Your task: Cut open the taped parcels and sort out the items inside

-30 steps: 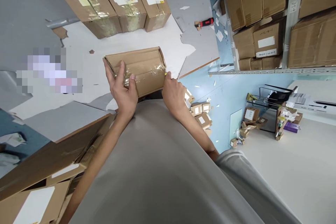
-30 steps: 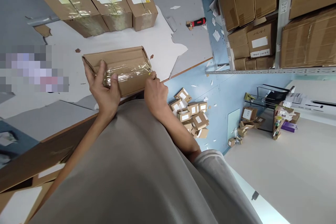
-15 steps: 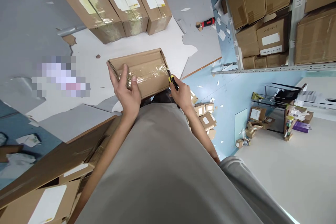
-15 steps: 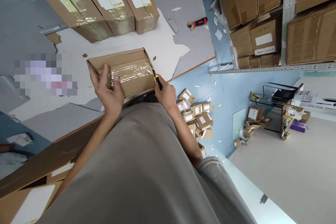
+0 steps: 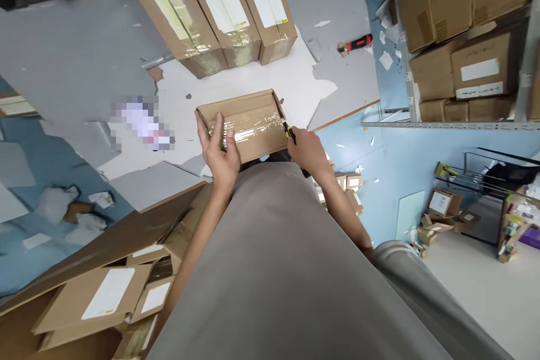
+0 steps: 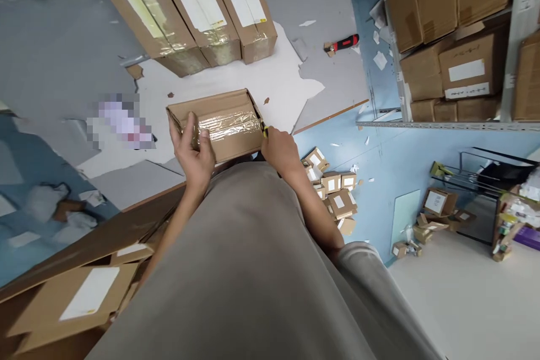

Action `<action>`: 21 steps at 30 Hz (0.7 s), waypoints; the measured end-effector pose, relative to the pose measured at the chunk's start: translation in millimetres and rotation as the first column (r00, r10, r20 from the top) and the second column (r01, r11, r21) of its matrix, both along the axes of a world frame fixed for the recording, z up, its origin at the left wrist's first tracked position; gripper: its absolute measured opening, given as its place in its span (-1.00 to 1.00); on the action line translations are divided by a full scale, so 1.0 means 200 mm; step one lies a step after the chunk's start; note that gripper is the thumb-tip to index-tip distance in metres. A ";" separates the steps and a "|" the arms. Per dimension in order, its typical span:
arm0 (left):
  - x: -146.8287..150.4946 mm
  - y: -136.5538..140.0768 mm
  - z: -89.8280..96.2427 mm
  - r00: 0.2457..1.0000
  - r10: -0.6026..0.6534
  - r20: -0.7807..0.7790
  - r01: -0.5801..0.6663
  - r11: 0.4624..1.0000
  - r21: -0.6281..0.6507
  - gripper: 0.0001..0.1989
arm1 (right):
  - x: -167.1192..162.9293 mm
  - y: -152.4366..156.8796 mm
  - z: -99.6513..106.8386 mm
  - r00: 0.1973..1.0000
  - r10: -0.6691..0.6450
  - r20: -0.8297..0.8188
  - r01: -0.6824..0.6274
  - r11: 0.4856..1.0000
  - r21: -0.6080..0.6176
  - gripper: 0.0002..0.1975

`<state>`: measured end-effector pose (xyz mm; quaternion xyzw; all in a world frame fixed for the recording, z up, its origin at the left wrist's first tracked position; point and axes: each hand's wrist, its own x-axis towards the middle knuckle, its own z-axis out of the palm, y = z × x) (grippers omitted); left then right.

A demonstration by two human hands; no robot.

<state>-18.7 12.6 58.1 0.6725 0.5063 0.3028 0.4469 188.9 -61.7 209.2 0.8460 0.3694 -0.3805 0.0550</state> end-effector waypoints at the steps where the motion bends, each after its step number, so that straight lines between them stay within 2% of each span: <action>1: 0.00 0.00 0.00 1.000 0.011 -0.012 -0.011 1.000 0.001 -0.21 | 0.03 -0.04 0.02 0.997 -0.016 -0.076 0.019 0.999 0.034 -0.72; 3: -0.01 0.02 0.01 0.999 0.028 -0.038 -0.028 1.000 -0.004 -0.20 | 0.11 -0.12 0.02 0.964 -0.086 -0.253 0.124 0.983 0.135 -0.75; 6: -0.03 0.04 0.02 0.996 0.053 -0.078 -0.053 0.999 -0.004 -0.19 | 0.28 -0.20 -0.07 0.869 -0.223 -0.442 0.362 0.896 0.259 -0.73; 8: -0.06 0.06 0.04 0.989 0.077 -0.124 -0.077 0.997 0.002 -0.19 | 0.42 -0.19 -0.22 0.837 -0.315 -0.448 0.469 0.835 0.290 -0.74; 10: -0.08 0.07 0.05 0.977 0.110 -0.183 -0.110 0.994 0.013 -0.18 | 0.54 -0.15 -0.42 0.834 -0.382 -0.399 0.511 0.807 0.295 -0.78; 13: -0.12 0.09 0.06 0.957 0.172 -0.233 -0.168 0.985 0.039 -0.09 | 0.64 -0.04 -0.75 0.777 -0.480 -0.407 0.577 0.801 0.157 -0.69; 16: -0.17 0.10 0.06 0.938 0.244 -0.245 -0.241 0.970 0.045 0.02 | 0.60 0.06 -0.99 0.693 -0.529 -0.489 0.634 0.771 0.063 -0.71; 19: -0.25 0.08 0.04 0.900 0.319 -0.296 -0.325 0.945 0.032 0.06 | 0.47 0.13 -1.09 0.547 -0.562 -0.620 0.691 0.722 -0.045 -0.81; 21: -0.31 0.06 0.03 0.872 0.358 -0.334 -0.367 0.929 0.037 0.05 | 0.37 0.15 -1.10 0.479 -0.537 -0.694 0.675 0.731 -0.100 -0.85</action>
